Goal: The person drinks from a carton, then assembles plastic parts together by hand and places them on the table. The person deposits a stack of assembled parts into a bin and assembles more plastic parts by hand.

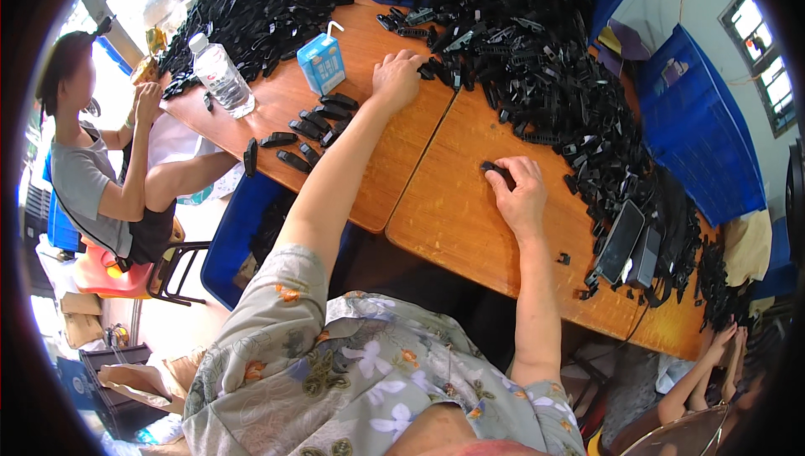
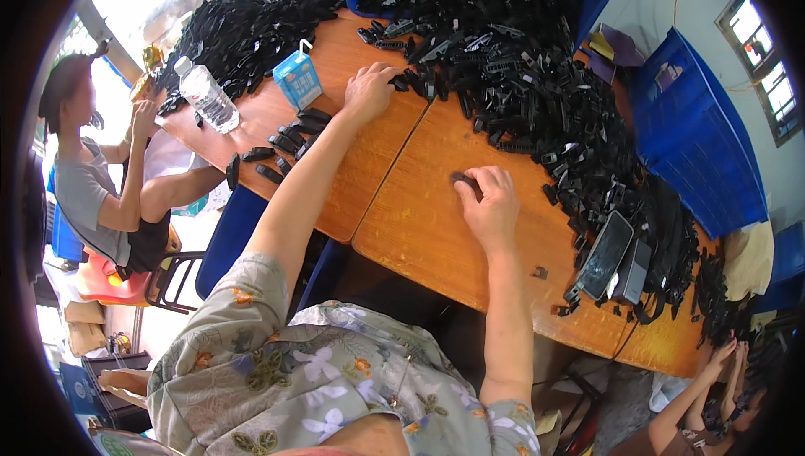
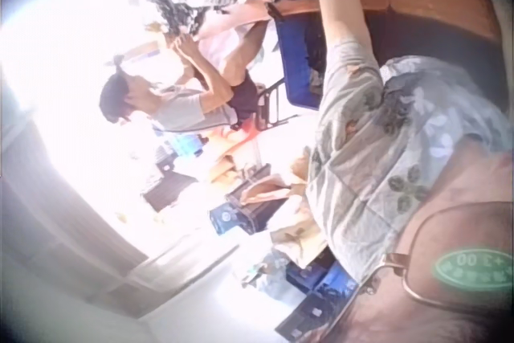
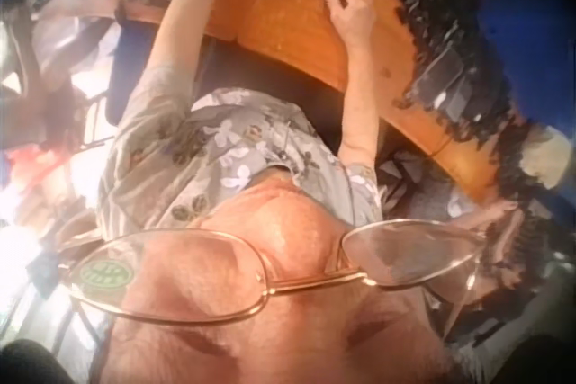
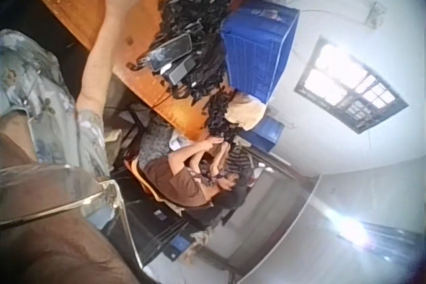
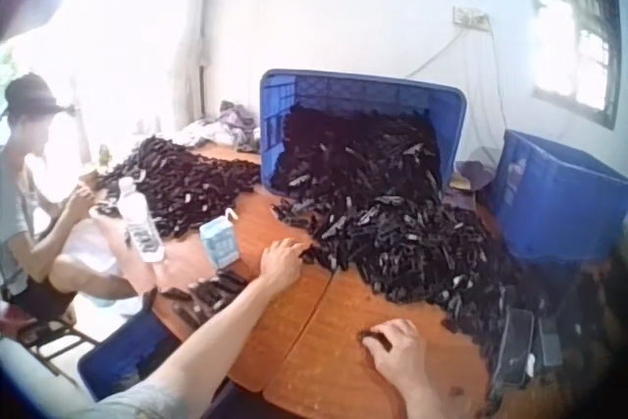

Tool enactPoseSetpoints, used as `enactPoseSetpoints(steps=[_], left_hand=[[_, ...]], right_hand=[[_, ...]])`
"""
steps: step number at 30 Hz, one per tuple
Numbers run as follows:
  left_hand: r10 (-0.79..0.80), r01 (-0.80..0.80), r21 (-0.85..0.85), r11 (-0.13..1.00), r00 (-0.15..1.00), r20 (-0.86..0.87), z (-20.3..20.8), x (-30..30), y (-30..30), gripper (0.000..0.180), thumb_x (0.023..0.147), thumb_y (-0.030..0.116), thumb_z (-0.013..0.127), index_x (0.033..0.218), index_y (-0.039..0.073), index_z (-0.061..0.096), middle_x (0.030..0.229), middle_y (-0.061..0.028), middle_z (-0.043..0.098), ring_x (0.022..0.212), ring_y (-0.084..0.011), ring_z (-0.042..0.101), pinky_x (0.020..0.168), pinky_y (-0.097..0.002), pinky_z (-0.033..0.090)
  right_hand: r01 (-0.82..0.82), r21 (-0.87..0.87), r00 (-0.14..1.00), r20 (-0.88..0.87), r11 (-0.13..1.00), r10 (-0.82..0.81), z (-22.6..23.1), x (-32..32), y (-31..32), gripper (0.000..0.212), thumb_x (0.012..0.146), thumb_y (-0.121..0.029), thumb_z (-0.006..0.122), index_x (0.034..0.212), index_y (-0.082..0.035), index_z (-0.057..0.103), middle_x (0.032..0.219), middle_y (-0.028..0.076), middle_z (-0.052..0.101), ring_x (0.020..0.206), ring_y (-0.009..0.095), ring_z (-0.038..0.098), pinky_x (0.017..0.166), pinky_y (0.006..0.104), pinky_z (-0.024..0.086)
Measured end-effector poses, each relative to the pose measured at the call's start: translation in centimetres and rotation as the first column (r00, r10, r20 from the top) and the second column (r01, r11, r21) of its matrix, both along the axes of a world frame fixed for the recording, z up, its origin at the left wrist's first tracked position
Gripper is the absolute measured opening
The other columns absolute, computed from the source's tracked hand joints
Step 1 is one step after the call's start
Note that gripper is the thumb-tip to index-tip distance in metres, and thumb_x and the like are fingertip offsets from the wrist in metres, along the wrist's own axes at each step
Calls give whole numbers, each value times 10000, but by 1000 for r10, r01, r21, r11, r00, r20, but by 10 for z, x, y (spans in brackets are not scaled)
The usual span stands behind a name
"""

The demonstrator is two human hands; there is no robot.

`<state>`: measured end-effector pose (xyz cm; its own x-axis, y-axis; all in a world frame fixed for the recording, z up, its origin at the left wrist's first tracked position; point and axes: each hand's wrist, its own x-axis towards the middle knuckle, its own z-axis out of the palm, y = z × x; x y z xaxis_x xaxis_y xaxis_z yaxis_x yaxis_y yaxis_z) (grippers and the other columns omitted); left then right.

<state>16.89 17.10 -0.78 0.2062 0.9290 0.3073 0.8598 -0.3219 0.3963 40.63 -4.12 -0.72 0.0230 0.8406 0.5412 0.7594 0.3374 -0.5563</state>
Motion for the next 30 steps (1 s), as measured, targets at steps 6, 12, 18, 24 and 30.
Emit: enactPoseSetpoints(steps=[6,12,18,24,30], left_hand=[[-187,174,128,976,977,100,4,7,-88,392,917,58,676,1307,92,690,1299,-100,666,1180,-345,588,1031,-442,472],[-313,294,107,950,895,317,10,32,-138,339,891,77,724,1226,46,691,1127,-153,685,1028,-356,659,906,-416,538],[-343,364,-58,929,911,229,25,46,-169,312,883,100,743,1188,54,696,1107,-157,680,1028,-321,660,877,-440,538],[-433,477,21,879,779,453,14,43,-153,321,907,101,712,1228,94,717,1264,-110,694,1110,-285,647,938,-410,531],[-675,638,245,730,729,112,6,45,-142,262,892,62,699,1146,90,755,1208,-68,705,1183,-305,593,1044,-438,469]], right_hand=[[-1,37,995,101,999,-3,-1,3,1,176,831,-126,798,940,-34,696,949,107,671,934,334,632,804,432,513],[6,9,999,35,1000,-6,-4,5,4,184,823,-143,811,949,-37,729,957,98,690,945,314,657,819,409,522],[41,-22,999,10,999,-41,-8,5,2,195,827,-163,813,969,-47,747,974,91,704,961,301,667,813,407,535],[124,-34,992,15,992,-124,-11,4,4,179,840,-175,803,944,-45,738,950,100,706,931,308,673,793,416,540],[186,-52,975,-113,981,-191,-5,12,1,166,840,-166,804,935,-45,743,916,99,708,853,280,682,743,385,547]])
